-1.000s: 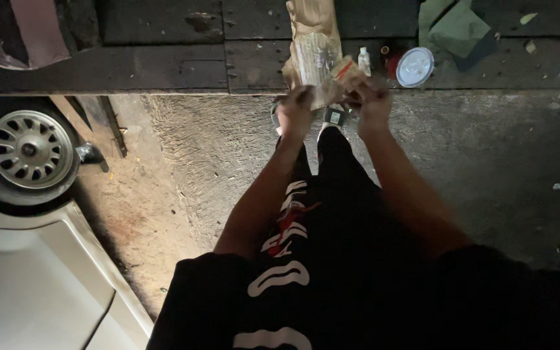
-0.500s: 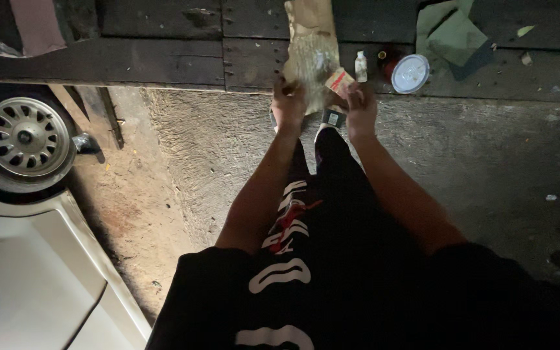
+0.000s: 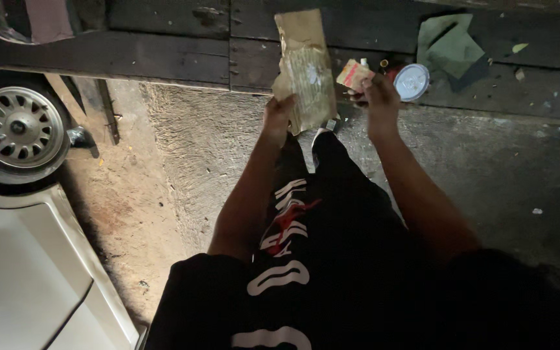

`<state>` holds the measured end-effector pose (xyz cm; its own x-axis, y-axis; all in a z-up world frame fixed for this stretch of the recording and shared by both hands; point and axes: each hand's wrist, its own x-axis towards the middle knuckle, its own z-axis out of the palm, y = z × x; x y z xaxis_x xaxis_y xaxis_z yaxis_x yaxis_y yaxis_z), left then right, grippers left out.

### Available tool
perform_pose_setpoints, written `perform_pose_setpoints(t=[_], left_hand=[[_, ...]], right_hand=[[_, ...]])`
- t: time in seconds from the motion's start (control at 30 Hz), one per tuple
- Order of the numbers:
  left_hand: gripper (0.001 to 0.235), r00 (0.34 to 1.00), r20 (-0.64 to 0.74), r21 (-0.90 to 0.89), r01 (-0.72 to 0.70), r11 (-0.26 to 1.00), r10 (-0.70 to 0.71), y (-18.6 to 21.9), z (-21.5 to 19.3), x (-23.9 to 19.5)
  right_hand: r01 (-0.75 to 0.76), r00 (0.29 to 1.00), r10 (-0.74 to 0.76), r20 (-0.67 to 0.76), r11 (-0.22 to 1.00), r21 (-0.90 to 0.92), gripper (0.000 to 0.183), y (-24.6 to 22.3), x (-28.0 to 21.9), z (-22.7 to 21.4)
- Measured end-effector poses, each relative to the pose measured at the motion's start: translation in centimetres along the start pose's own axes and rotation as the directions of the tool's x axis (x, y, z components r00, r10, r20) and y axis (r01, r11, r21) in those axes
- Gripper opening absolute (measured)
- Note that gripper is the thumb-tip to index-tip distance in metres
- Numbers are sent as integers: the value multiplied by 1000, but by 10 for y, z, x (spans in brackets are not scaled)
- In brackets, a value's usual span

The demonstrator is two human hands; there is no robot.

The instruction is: The person applies a greenish paste to a piece of cardboard using a small brush. They then pour a liquid from a red can onto the cardboard and apply a substance from a small white tube. The person works at a wooden workbench in a dimly lit garage.

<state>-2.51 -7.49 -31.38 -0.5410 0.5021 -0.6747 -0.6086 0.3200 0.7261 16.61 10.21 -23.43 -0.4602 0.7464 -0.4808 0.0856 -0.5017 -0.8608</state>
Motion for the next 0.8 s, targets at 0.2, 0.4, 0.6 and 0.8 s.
perform_pose_setpoints(t=[0.2, 0.4, 0.6, 0.8], left_hand=[[36, 982, -78, 201, -156, 967, 174, -18, -7, 34], [51, 873, -120, 633, -299, 714, 472, 4, -3, 19], [61, 805, -122, 625, -392, 675, 580, 30, -7, -12], [57, 853, -153, 658, -289, 695, 499, 27, -14, -20]], right_hand=[[-389, 914, 403, -48, 904, 175, 33, 51, 22, 21], [-318, 944, 330, 13, 899, 302, 20, 121, 33, 21], [-142, 990, 141, 15, 982, 128, 10, 130, 24, 34], [425, 904, -366, 223, 699, -575, 15, 88, 3, 53]])
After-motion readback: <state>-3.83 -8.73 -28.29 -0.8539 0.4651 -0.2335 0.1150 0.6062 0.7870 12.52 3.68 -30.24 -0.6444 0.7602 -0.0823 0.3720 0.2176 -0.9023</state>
